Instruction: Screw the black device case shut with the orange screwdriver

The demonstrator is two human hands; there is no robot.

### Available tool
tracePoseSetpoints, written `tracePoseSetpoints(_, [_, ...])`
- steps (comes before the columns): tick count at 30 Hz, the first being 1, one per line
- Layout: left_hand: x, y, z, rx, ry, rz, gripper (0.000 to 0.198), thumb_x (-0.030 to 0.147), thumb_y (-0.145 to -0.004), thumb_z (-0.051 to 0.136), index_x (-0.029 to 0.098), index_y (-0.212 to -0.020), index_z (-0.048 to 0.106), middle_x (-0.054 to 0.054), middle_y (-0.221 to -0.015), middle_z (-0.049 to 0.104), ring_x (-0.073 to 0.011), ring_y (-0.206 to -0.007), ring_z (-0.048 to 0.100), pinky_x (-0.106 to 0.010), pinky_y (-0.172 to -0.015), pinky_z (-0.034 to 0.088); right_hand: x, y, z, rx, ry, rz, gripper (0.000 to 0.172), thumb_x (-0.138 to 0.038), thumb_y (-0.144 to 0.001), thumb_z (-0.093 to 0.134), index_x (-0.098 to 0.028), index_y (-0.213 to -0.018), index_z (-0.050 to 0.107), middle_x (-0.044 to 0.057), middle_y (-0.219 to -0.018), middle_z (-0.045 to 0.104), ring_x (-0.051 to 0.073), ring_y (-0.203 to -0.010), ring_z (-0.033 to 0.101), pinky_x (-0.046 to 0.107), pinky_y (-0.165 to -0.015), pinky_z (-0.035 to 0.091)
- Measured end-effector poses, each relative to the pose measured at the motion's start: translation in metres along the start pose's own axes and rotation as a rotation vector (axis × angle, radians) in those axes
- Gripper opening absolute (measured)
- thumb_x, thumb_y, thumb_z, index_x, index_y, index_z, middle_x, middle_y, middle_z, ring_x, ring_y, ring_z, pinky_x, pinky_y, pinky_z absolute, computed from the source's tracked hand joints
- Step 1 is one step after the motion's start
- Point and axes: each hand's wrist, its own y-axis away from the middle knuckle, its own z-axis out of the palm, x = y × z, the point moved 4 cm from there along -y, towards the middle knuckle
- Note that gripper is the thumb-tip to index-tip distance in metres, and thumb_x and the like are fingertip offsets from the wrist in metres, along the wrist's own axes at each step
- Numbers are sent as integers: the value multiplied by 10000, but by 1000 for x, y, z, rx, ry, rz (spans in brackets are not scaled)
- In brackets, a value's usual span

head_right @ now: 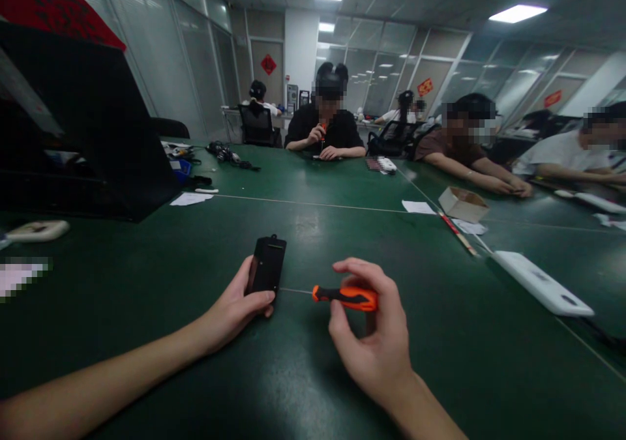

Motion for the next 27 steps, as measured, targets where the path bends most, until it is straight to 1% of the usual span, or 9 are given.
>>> tracePoseSetpoints(3, [1, 0, 0, -15, 8, -5, 497, 266, -817, 705, 244, -1246, 456, 5, -927, 524, -116, -694, 521, -263, -627, 460, -1, 0, 3, -38, -31, -19, 364, -76, -852, 637, -244, -1167, 564, 55, -1048, 658, 189, -952, 655, 350, -815, 584])
tracePoseSetpoints(5, [2, 1, 0, -26, 9, -9, 488, 258, -828, 693, 244, -1253, 452, 7, -918, 522, -116, -695, 521, -266, -635, 460, 0, 1, 3, -21, -37, 9, 332, -74, -873, 621, -246, -1154, 574, 42, -997, 669, 172, -920, 663, 321, -804, 590])
tracePoseSetpoints(8, [2, 1, 0, -34, 4, -10, 494, 251, -836, 684, 241, -1267, 444, 1, -927, 527, -118, -701, 526, -270, -643, 463, 2, 3, 4, 39, -64, 64, 435, -69, -872, 611, -253, -1257, 528, 66, -1130, 647, 146, -871, 657, 295, -783, 598])
tracePoseSetpoints(10, [3, 1, 0, -32, -1, -7, 507, 248, -836, 684, 245, -1278, 434, -2, -942, 528, -120, -708, 530, -270, -645, 466, 3, 3, 5, 44, -98, 63, 461, -78, -850, 639, -258, -1259, 524, 77, -1186, 622, 154, -886, 655, 325, -814, 606])
tracePoseSetpoints(14, [2, 1, 0, -50, -4, -20, 500, 255, -853, 668, 242, -1285, 419, -2, -944, 516, -121, -713, 529, -275, -648, 479, 5, 3, 6, 52, -105, 78, 354, -100, -845, 673, -260, -1149, 590, 60, -1102, 644, 185, -930, 670, 372, -841, 618])
tracePoseSetpoints(17, [3, 1, 1, -62, -4, -20, 510, 251, -857, 667, 243, -1295, 407, 0, -944, 510, -117, -709, 521, -271, -646, 480, 8, 3, 6, 127, -156, 160, 422, -93, -859, 661, -285, -1222, 563, 47, -1109, 639, 171, -895, 709, 354, -821, 637])
tracePoseSetpoints(19, [3, 1, 1, -67, -17, -17, 523, 259, -853, 675, 247, -1299, 403, 1, -950, 511, -117, -708, 522, -269, -639, 479, 8, 4, 8, 148, -217, 207, 458, -89, -864, 656, -292, -1257, 537, 43, -1115, 638, 176, -917, 732, 351, -840, 641])
tracePoseSetpoints(22, [5, 2, 1, -80, -60, -5, 531, 275, -847, 686, 238, -1297, 407, -2, -955, 523, -120, -707, 538, -272, -643, 489, 9, 5, 10, 115, -239, 218, 417, -98, -865, 661, -272, -1226, 546, 47, -1099, 661, 186, -957, 735, 350, -856, 638])
tracePoseSetpoints(27, [4, 2, 1, -92, -103, -7, 547, 261, -861, 671, 222, -1323, 380, -7, -961, 536, -119, -714, 552, -272, -663, 496, 9, 5, 3, 95, -105, 144, 263, -122, -890, 642, -252, -1113, 594, 31, -982, 692, 161, -906, 700, 301, -795, 624])
